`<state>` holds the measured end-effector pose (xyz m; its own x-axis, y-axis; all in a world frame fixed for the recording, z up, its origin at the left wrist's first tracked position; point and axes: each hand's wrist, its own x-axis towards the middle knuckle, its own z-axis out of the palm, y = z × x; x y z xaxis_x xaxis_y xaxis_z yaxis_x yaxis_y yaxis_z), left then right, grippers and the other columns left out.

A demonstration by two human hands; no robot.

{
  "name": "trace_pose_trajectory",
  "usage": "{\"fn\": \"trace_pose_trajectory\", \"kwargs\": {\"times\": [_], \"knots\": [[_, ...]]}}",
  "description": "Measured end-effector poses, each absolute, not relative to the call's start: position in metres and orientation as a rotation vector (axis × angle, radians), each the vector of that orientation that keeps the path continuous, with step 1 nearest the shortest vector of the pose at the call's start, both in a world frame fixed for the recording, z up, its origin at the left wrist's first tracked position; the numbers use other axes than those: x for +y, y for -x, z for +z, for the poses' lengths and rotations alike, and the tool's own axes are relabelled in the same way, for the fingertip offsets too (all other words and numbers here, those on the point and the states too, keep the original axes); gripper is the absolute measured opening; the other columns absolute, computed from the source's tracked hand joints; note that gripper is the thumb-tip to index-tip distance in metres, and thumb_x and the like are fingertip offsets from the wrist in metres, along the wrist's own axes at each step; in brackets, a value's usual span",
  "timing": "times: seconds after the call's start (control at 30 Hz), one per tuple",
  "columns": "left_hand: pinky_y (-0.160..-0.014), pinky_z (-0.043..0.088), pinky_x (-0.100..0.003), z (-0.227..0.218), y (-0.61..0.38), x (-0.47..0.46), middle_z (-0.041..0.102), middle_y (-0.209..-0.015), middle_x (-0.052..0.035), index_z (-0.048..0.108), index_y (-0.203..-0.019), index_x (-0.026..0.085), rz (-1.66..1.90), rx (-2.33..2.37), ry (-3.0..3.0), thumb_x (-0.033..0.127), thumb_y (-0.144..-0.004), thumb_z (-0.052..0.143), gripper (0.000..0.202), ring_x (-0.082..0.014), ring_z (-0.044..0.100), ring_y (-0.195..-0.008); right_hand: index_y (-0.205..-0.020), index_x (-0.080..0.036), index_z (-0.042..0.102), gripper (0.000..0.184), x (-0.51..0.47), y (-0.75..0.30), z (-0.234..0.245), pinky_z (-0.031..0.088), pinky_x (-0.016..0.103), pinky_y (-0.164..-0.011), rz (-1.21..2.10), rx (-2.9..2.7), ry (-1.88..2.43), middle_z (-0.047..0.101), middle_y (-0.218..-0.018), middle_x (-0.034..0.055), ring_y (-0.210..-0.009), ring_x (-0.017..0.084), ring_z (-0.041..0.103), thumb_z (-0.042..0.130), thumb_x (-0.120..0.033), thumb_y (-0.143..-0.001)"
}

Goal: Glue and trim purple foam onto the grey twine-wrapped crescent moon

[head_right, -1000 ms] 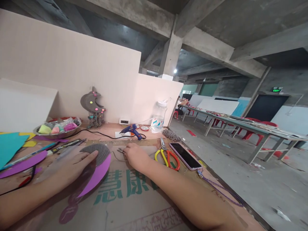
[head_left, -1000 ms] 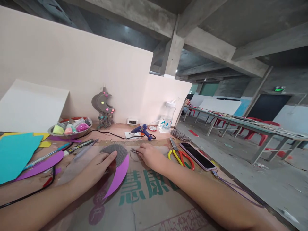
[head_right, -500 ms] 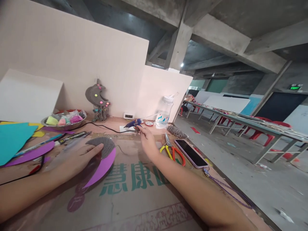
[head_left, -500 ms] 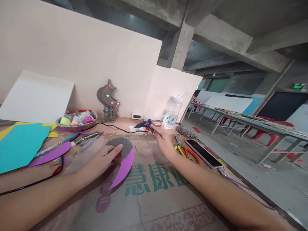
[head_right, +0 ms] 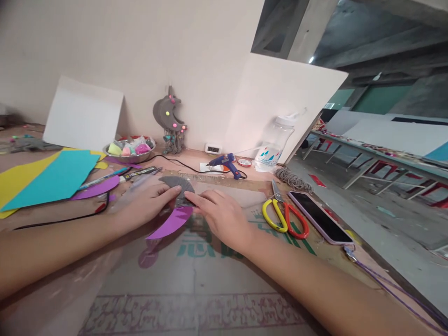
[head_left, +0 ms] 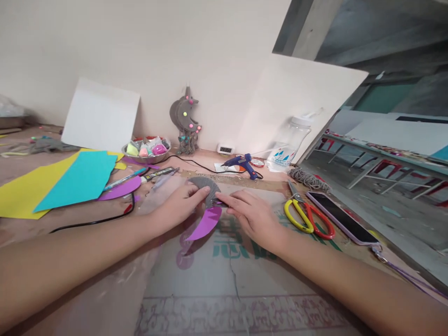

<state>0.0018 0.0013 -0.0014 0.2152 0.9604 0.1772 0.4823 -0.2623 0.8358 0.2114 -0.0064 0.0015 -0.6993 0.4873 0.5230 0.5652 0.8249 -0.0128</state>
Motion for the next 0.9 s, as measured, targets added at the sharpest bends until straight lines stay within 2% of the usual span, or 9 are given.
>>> {"fn": "trace_pose_trajectory", "kwargs": {"times": [0.3,0.53,0.9], "knots": [[-0.051,0.033,-0.026,0.0019,-0.0024,-0.0029,0.047,-0.053,0.003,0.048,-0.056,0.017,0.91,1.377,-1.972,0.049,-0.086,0.036,0.045,-0.0111,0.047,-0.052,-0.109,-0.016,0.053,0.023,-0.005,-0.2102,0.0,0.045,0.033,-0.075,-0.187,-2.45,0.839,0.063,-0.088,0.0071,-0.083,0.018,0.056,0.044,-0.027,-0.091],[-0.05,0.033,-0.026,0.001,-0.0026,-0.0022,0.046,-0.052,0.0032,0.047,-0.056,0.017,0.909,1.373,-1.965,0.049,-0.086,0.036,0.045,-0.0111,0.047,-0.051,-0.104,-0.014,0.054,0.02,-0.0084,-0.2084,0.0005,0.046,0.031,-0.072,-0.225,-2.499,0.796,0.064,-0.086,0.0079,-0.083,0.018,0.059,0.043,-0.024,-0.09],[-0.054,0.035,-0.025,0.0008,-0.0032,-0.0014,0.05,-0.052,0.0022,0.049,-0.055,0.018,0.904,1.386,-2.033,0.047,-0.086,0.035,0.045,-0.0131,0.049,-0.055,-0.104,-0.016,0.054,0.023,-0.012,-0.2064,0.0023,0.046,0.03,-0.07,-0.158,-2.521,0.878,0.065,-0.091,0.0083,-0.081,0.017,0.059,0.043,-0.031,-0.091]]}}
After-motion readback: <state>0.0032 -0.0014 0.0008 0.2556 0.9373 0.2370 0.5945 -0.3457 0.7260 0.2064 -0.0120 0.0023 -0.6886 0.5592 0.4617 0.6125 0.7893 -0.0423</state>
